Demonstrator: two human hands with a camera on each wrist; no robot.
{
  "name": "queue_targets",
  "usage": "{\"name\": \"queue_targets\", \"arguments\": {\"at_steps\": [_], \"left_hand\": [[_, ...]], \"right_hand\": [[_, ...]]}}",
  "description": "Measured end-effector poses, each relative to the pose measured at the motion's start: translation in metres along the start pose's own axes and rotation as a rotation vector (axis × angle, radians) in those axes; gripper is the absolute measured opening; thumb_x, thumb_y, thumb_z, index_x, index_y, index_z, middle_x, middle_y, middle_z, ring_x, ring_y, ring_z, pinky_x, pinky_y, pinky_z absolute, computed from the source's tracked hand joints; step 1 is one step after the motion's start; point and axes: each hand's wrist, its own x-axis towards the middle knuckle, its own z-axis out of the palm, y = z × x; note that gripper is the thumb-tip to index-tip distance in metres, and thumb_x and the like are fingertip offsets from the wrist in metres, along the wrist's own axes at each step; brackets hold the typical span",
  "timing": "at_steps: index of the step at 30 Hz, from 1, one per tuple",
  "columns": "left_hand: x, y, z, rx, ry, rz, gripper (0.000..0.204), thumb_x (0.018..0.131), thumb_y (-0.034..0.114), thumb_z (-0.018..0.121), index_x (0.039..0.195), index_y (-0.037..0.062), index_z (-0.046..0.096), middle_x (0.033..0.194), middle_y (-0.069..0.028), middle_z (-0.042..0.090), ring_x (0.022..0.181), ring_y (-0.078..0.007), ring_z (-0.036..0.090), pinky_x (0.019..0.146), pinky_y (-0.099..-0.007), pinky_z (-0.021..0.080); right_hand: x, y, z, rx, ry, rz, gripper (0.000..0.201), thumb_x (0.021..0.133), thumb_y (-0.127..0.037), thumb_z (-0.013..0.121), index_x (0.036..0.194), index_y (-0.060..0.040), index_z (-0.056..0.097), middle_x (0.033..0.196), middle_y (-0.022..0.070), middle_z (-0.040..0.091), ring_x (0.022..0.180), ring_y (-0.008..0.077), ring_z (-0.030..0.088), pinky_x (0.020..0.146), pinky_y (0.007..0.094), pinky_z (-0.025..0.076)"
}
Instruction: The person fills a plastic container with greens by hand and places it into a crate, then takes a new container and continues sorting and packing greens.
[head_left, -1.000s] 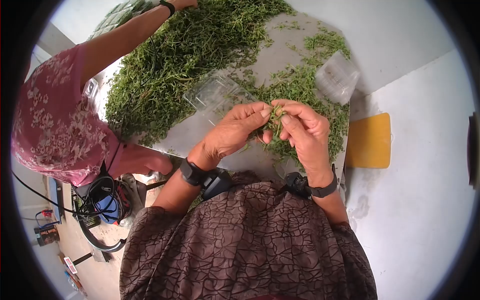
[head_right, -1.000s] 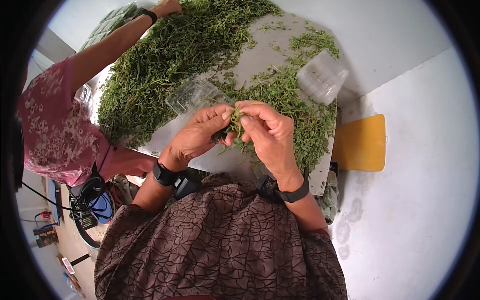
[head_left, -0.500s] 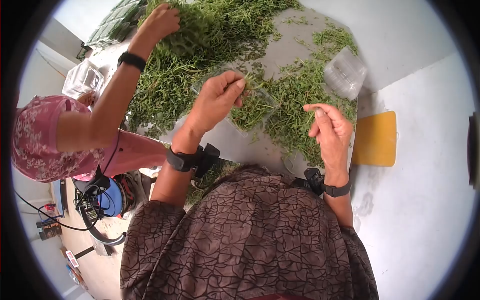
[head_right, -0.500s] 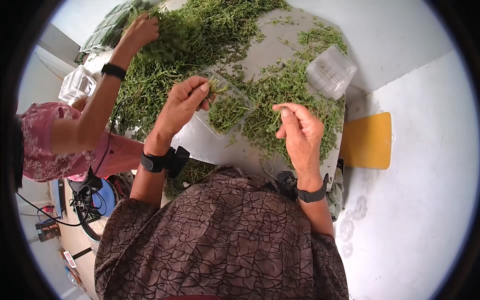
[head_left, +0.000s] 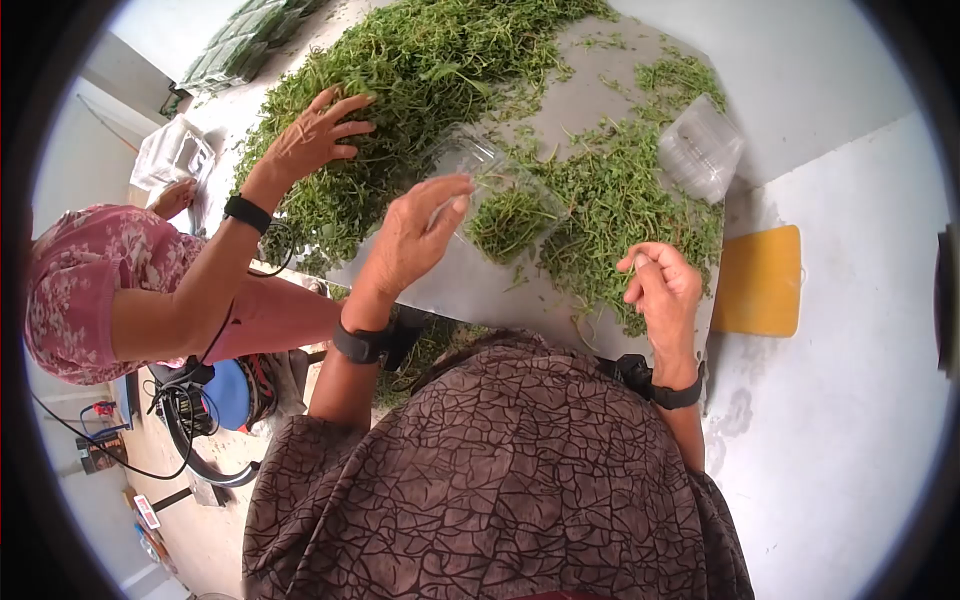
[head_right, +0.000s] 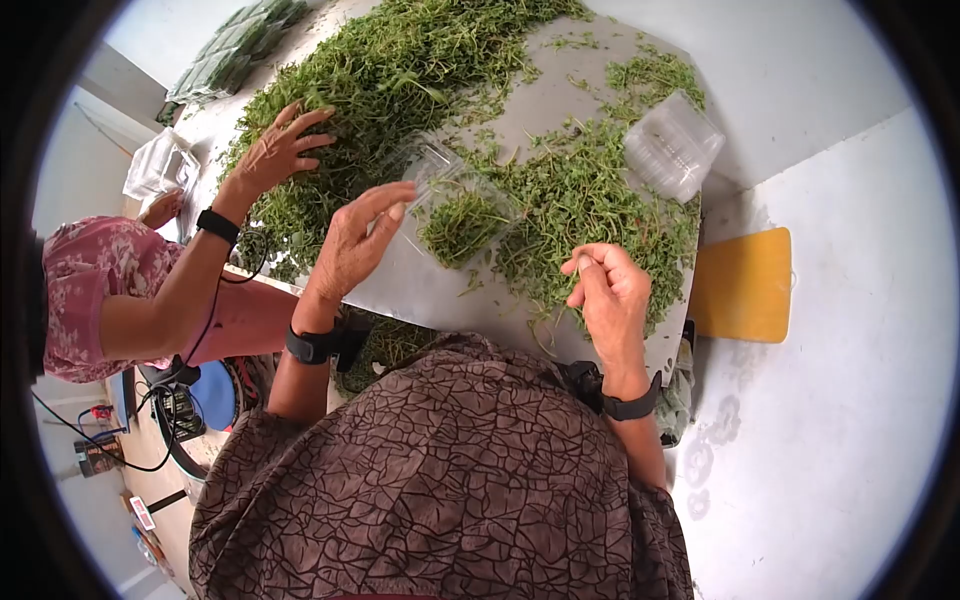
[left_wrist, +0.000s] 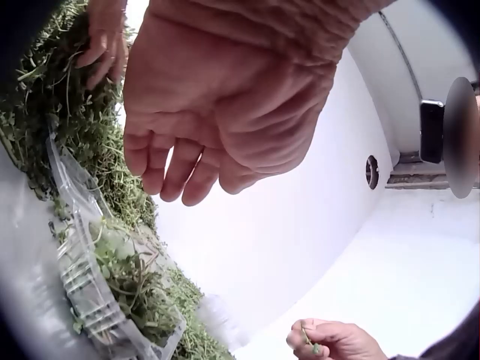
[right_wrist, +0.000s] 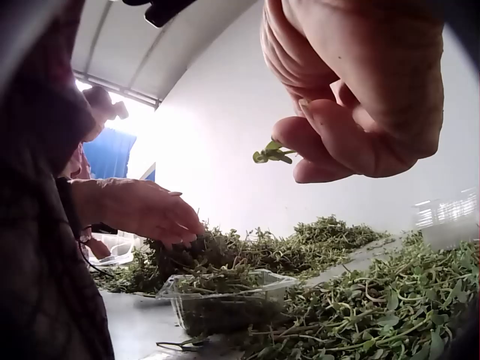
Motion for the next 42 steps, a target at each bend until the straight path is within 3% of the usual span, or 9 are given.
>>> {"name": "queue_targets", "arguments": {"at_steps": [5, 9, 14, 21, 25, 27, 31, 35, 42], "left_hand": [[-0.011, -0.014, 0.026, 0.251, -0.118, 0.314, 0.024, 0.086, 0.015, 0.058, 0.105, 0.0005, 0.061, 0.113, -0.0138, 0.060, 0.108, -0.0313, 0.054, 0.094, -0.0405, 0.040], [-0.016, -0.025, 0.037, 0.449, -0.187, 0.309, 0.023, 0.081, 0.012, 0.061, 0.102, 0.0000, 0.062, 0.107, -0.0146, 0.062, 0.109, -0.0322, 0.052, 0.098, -0.0422, 0.036], [-0.014, -0.012, 0.032, 0.356, 0.022, 0.290, 0.015, 0.079, 0.004, 0.061, 0.093, -0.0010, 0.063, 0.104, -0.0137, 0.063, 0.108, -0.0315, 0.054, 0.093, -0.0394, 0.042], [-0.015, 0.007, 0.032, 0.148, 0.007, 0.281, 0.014, 0.080, 0.002, 0.060, 0.094, -0.0014, 0.062, 0.104, -0.0143, 0.064, 0.100, -0.0322, 0.059, 0.087, -0.0387, 0.046], [-0.017, -0.002, 0.045, 0.172, -0.026, 0.266, 0.015, 0.079, 0.001, 0.060, 0.094, -0.0010, 0.062, 0.105, -0.0147, 0.063, 0.100, -0.0334, 0.058, 0.086, -0.0386, 0.047], [-0.021, -0.008, 0.053, 0.196, -0.031, 0.254, 0.016, 0.079, 0.002, 0.061, 0.094, -0.0004, 0.062, 0.105, -0.0146, 0.063, 0.100, -0.0342, 0.058, 0.086, -0.0393, 0.046], [-0.025, -0.010, 0.062, 0.189, -0.051, 0.239, 0.016, 0.078, 0.003, 0.062, 0.094, 0.0001, 0.062, 0.106, -0.0141, 0.062, 0.101, -0.0343, 0.057, 0.087, -0.0399, 0.045], [-0.030, -0.013, 0.066, 0.254, -0.030, 0.241, 0.016, 0.077, 0.004, 0.062, 0.093, 0.0006, 0.062, 0.107, -0.0136, 0.061, 0.102, -0.0340, 0.056, 0.088, -0.0398, 0.045], [-0.033, -0.012, 0.068, 0.278, -0.030, 0.242, 0.007, 0.077, 0.003, 0.062, 0.083, -0.0006, 0.063, 0.104, -0.0134, 0.061, 0.097, -0.0332, 0.057, 0.084, -0.0394, 0.046]], "right_hand": [[0.003, 0.009, -0.002, -0.003, -0.001, 0.007, 0.014, 0.089, -0.003, 0.046, 0.092, 0.0011, 0.060, 0.079, 0.0049, 0.064, 0.051, 0.0042, 0.052, 0.044, 0.0179, 0.038], [0.005, 0.008, 0.002, 0.031, -0.008, 0.032, 0.015, 0.089, -0.002, 0.045, 0.095, 0.0023, 0.059, 0.079, 0.0059, 0.063, 0.053, 0.0068, 0.057, 0.043, 0.0184, 0.040], [0.009, 0.012, -0.009, 0.043, 0.042, 0.024, 0.017, 0.088, -0.001, 0.045, 0.097, 0.0037, 0.058, 0.078, 0.0078, 0.063, 0.053, 0.0080, 0.057, 0.043, 0.0191, 0.041], [0.027, 0.026, -0.022, -0.034, 0.135, 0.049, 0.015, 0.088, -0.004, 0.048, 0.096, 0.0029, 0.058, 0.076, 0.0059, 0.061, 0.054, 0.0080, 0.055, 0.045, 0.0212, 0.041], [0.040, 0.047, -0.020, -0.128, 0.161, -0.062, 0.014, 0.085, -0.009, 0.057, 0.093, 0.0024, 0.060, 0.075, 0.0084, 0.062, 0.055, 0.0175, 0.058, 0.051, 0.0279, 0.046], [0.041, 0.051, -0.017, -0.739, 0.182, -0.346, 0.021, 0.080, -0.014, 0.064, 0.092, 0.0022, 0.060, 0.071, 0.0142, 0.062, 0.057, 0.0264, 0.060, 0.053, 0.0344, 0.047], [0.044, 0.066, -0.014, -1.120, 0.030, -0.322, 0.026, 0.074, -0.020, 0.069, 0.095, -0.0062, 0.065, 0.067, 0.0129, 0.062, 0.059, 0.0297, 0.058, 0.059, 0.0382, 0.047], [0.053, 0.080, -0.022, -1.131, 0.033, -0.419, 0.014, 0.067, -0.007, 0.065, 0.066, -0.0029, 0.052, 0.056, 0.0146, 0.051, 0.053, 0.0323, 0.054, 0.048, 0.0414, 0.043], [0.069, 0.060, -0.041, -1.031, 0.229, -0.588, 0.014, 0.073, -0.009, 0.065, 0.072, -0.0027, 0.052, 0.057, 0.0170, 0.050, 0.057, 0.0350, 0.056, 0.049, 0.0430, 0.043]]}}
